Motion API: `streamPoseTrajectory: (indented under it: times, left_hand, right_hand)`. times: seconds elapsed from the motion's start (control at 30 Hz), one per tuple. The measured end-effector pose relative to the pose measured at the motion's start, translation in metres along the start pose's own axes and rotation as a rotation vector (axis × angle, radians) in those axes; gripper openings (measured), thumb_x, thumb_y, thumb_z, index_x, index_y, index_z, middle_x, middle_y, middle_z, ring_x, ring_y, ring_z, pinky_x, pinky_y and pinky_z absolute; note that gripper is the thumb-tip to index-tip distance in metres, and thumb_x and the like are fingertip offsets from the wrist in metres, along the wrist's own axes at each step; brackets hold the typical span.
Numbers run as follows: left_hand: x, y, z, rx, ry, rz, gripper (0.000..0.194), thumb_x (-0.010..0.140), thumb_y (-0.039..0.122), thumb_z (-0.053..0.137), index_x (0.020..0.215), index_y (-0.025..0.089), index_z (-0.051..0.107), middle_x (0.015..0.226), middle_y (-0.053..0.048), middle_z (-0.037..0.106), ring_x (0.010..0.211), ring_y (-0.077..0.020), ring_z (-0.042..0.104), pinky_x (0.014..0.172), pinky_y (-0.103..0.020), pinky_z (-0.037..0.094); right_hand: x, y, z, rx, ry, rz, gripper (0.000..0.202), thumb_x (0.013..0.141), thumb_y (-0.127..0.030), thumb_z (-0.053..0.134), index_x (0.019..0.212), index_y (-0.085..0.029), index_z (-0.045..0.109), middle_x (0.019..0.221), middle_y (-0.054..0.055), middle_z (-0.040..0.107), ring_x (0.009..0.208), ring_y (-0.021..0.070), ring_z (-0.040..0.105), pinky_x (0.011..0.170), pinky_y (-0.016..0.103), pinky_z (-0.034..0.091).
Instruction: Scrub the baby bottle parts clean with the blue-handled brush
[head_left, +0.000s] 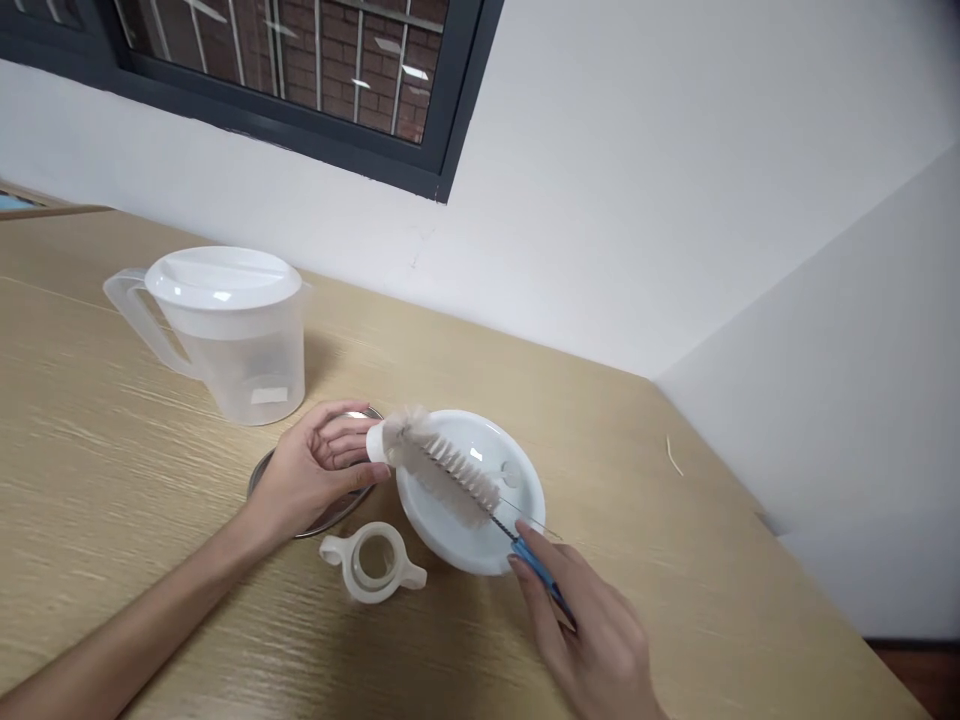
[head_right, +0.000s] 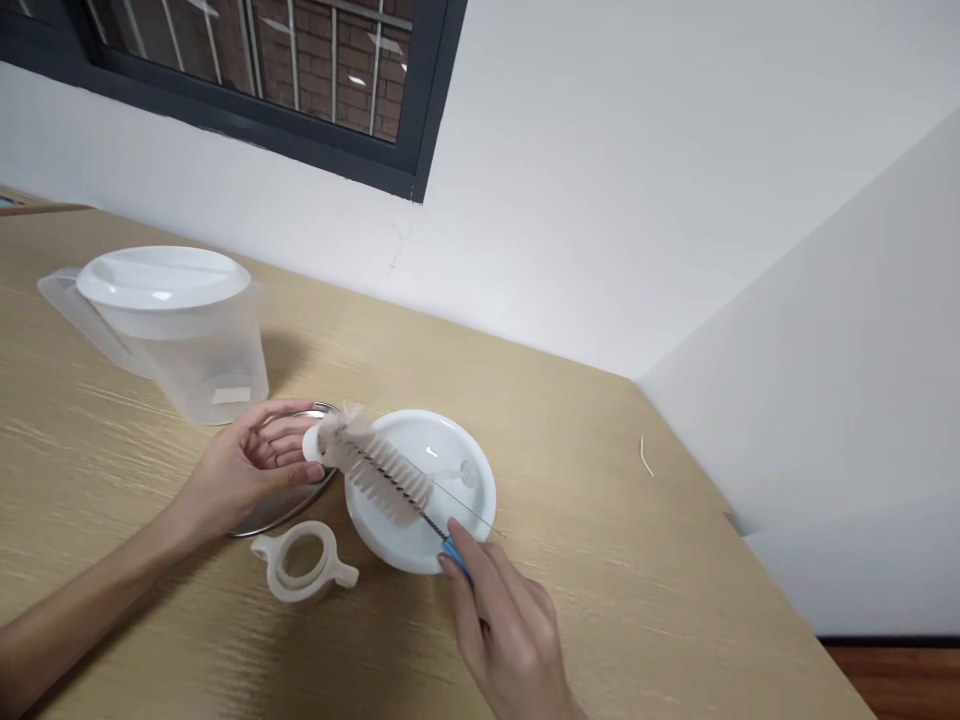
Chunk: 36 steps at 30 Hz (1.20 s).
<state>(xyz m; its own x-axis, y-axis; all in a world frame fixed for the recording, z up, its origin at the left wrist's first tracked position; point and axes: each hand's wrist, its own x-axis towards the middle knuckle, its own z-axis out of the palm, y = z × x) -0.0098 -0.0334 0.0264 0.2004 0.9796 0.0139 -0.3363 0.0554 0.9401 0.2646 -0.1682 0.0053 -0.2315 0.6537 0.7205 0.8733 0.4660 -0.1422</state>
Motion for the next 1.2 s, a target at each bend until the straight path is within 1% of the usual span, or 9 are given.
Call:
streamPoseTrajectory:
  times: [0.1,0.23,0.4,0.53,0.63,0.77,0.9,1.1,1.2]
  left_hand:
    - [0.000,-0.003,-0.001,-0.007,-0.036,-0.034,0.074,0.055,0.011,0.095,0.117,0.018,0.057,0.098,-0.007,0.080,0.084,-0.0205,0.078,0.081,-0.033,0.063]
    - [0.000,-0.001,0.000,-0.015,-0.025,-0.067,0.075,0.054,0.009,0.095,0.117,0.018,0.056,0.097,-0.007,0.080,0.084,-0.0206,0.078,0.079,-0.032,0.063]
    - [0.001,0.000,0.000,-0.010,-0.028,-0.062,0.074,0.053,0.009,0.095,0.116,0.018,0.056,0.097,-0.006,0.080,0.086,-0.0209,0.079,0.080,-0.031,0.063]
    - [0.001,-0.002,-0.001,-0.009,-0.026,-0.032,0.073,0.054,0.009,0.095,0.115,0.018,0.057,0.098,-0.007,0.080,0.086,-0.0210,0.078,0.079,-0.031,0.063]
    - [0.001,-0.003,-0.002,-0.018,-0.027,-0.027,0.071,0.055,0.011,0.095,0.114,0.017,0.057,0.096,-0.006,0.079,0.085,-0.0194,0.078,0.078,-0.029,0.063]
    - [0.002,-0.003,-0.002,-0.026,-0.014,-0.028,0.069,0.057,0.011,0.095,0.115,0.017,0.058,0.097,-0.005,0.079,0.083,-0.0160,0.077,0.077,-0.026,0.062]
    - [0.002,-0.001,-0.003,-0.037,-0.042,-0.047,0.068,0.059,0.010,0.094,0.117,0.017,0.059,0.100,-0.004,0.078,0.085,-0.0158,0.077,0.079,-0.026,0.061]
    - [0.000,0.000,-0.003,-0.088,-0.097,-0.094,0.062,0.063,0.012,0.095,0.115,0.017,0.063,0.102,-0.004,0.077,0.089,-0.0152,0.075,0.081,-0.024,0.060]
    - [-0.003,0.003,-0.003,-0.102,-0.108,-0.121,0.060,0.066,0.015,0.094,0.119,0.018,0.064,0.108,-0.005,0.077,0.093,-0.0158,0.075,0.082,-0.023,0.059]
  right_hand:
    - [0.000,0.002,-0.001,-0.059,0.011,-0.030,0.047,0.094,-0.005,0.065,0.139,-0.014,0.059,0.092,0.007,0.072,0.074,0.0127,0.069,0.065,0.023,0.054]
    - [0.002,0.007,-0.005,-0.115,0.066,0.027,0.045,0.094,-0.006,0.066,0.137,-0.016,0.061,0.087,0.004,0.071,0.067,0.0113,0.066,0.064,0.022,0.054]
    - [0.003,0.006,-0.007,-0.045,0.086,0.075,0.040,0.094,-0.007,0.064,0.133,-0.017,0.062,0.094,0.006,0.072,0.070,0.0122,0.068,0.065,0.022,0.055]
    - [0.002,0.003,-0.005,0.021,0.027,0.057,0.043,0.095,-0.007,0.062,0.137,-0.018,0.060,0.093,0.006,0.071,0.070,0.0117,0.067,0.063,0.021,0.055]
    - [0.003,0.005,-0.004,0.001,-0.005,0.020,0.044,0.095,-0.007,0.062,0.138,-0.017,0.059,0.089,0.004,0.069,0.068,0.0110,0.065,0.062,0.021,0.053]
    - [0.003,0.012,-0.006,-0.091,0.068,0.076,0.033,0.095,-0.010,0.065,0.128,-0.015,0.065,0.087,0.004,0.070,0.066,0.0097,0.064,0.062,0.020,0.051]
    - [0.002,0.014,-0.008,-0.062,0.123,0.135,0.029,0.095,-0.012,0.064,0.124,-0.016,0.066,0.094,0.005,0.072,0.067,0.0097,0.065,0.061,0.020,0.052]
    - [0.000,0.007,-0.006,0.062,0.018,0.060,0.036,0.096,-0.009,0.060,0.132,-0.014,0.062,0.093,0.006,0.071,0.071,0.0112,0.067,0.061,0.020,0.054]
    - [0.002,0.007,-0.005,0.066,-0.013,0.048,0.036,0.096,-0.008,0.060,0.132,-0.013,0.062,0.089,0.006,0.069,0.069,0.0105,0.066,0.061,0.019,0.053]
